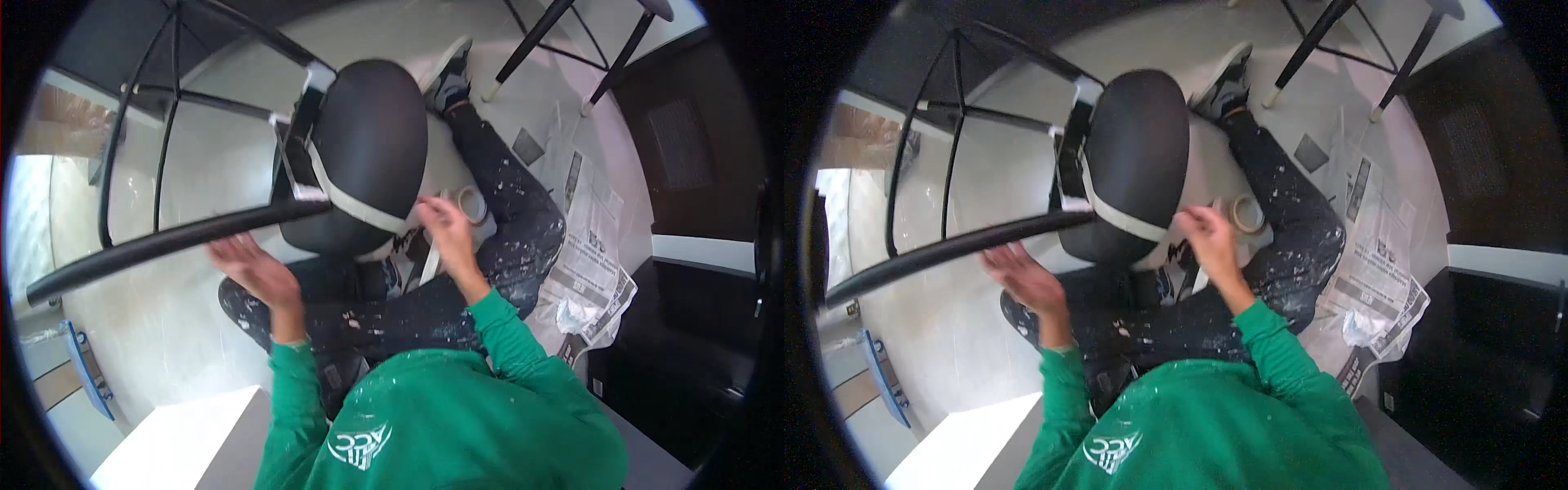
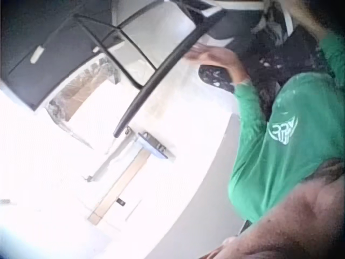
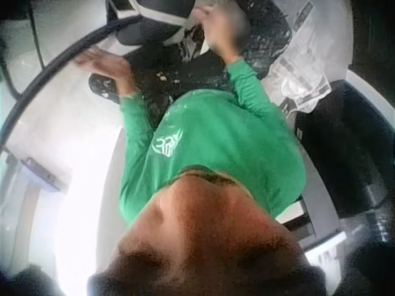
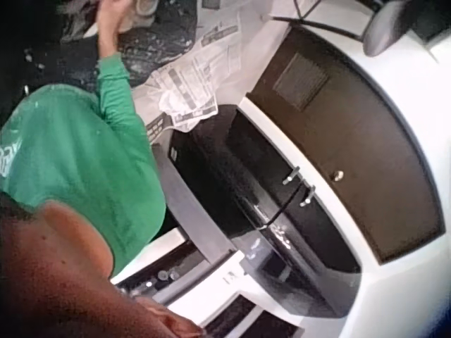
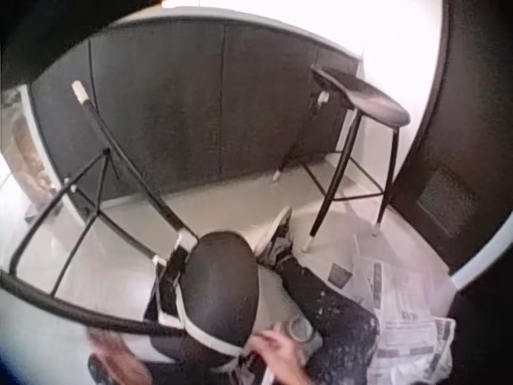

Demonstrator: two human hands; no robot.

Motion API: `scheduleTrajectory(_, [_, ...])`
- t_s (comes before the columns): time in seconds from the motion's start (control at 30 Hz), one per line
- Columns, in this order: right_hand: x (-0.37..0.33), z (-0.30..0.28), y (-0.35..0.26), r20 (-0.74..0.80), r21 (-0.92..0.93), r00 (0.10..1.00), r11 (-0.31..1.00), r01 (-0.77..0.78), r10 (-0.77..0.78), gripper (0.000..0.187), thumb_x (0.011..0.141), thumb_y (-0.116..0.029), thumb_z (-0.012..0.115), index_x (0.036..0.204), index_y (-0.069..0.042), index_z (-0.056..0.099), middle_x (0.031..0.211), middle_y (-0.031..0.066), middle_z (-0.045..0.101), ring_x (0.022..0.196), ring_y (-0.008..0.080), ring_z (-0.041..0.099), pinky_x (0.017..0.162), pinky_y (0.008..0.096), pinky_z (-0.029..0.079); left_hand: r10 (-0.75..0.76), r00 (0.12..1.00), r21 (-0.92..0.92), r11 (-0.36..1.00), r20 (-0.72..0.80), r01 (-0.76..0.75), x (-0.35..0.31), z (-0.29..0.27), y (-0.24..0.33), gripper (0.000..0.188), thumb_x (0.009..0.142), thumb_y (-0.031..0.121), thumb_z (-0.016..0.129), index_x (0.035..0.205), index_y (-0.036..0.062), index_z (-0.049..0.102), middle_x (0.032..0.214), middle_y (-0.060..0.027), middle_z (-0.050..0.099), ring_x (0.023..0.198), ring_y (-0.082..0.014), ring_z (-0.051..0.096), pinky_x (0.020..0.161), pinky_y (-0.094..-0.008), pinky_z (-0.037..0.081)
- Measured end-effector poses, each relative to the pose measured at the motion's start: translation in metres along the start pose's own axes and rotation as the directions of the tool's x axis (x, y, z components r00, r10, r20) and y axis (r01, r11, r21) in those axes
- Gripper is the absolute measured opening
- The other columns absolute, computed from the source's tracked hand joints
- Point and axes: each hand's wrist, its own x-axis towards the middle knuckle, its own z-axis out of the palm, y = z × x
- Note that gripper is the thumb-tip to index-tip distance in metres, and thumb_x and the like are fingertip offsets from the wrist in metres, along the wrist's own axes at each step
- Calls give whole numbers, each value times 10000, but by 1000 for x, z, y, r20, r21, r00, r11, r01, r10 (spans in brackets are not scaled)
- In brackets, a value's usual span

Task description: The person applies masking tape to the undersides and legs of a black chair while sitting on the floor.

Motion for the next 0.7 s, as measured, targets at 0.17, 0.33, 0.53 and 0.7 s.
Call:
scheduleTrajectory(0.17, [-20, 57, -11, 33, 92, 998, 995, -47, 44, 300, 938, -260, 775, 781, -30, 664, 708, -51, 584, 657, 34, 513, 583, 229, 399, -232, 972, -304, 924, 41, 233, 73, 45, 37, 337, 1066, 427, 543, 913, 131, 497, 739, 10, 401, 708, -140, 420, 784, -351, 422])
scheduleTrajectory(0.33, [13, 32, 11, 186, 227, 981, 969, -102, 60, 250, 984, -309, 720, 885, -80, 702, 793, -57, 627, 706, 23, 511, 639, 222, 392, -231, 973, -263, 939, -3, 222, 63, 55, 26, 338, 1075, 328, 551, 820, 128, 457, 674, 8, 407, 638, -140, 432, 703, -345, 429])
scheduleTrajectory(0.53, [-2, 27, 29, 253, 381, 926, 851, -362, 281, 295, 1021, -350, 654, 1094, -65, 683, 972, -13, 695, 788, 84, 615, 765, 260, 516, -141, 989, -228, 966, -51, 126, 42, 78, 11, 287, 1032, 116, 587, 778, 95, 454, 574, -6, 438, 487, -118, 414, 520, -301, 416])
scheduleTrajectory(0.7, [-19, 36, 73, 384, 305, 840, 806, -507, 384, 330, 1045, -367, 604, 1161, -62, 651, 1096, 33, 678, 1032, 148, 640, 878, 343, 536, -94, 994, -185, 977, 58, 103, 34, 61, 0, 280, 1016, 86, 586, 775, 91, 444, 561, -12, 449, 461, -109, 419, 487, -282, 400])
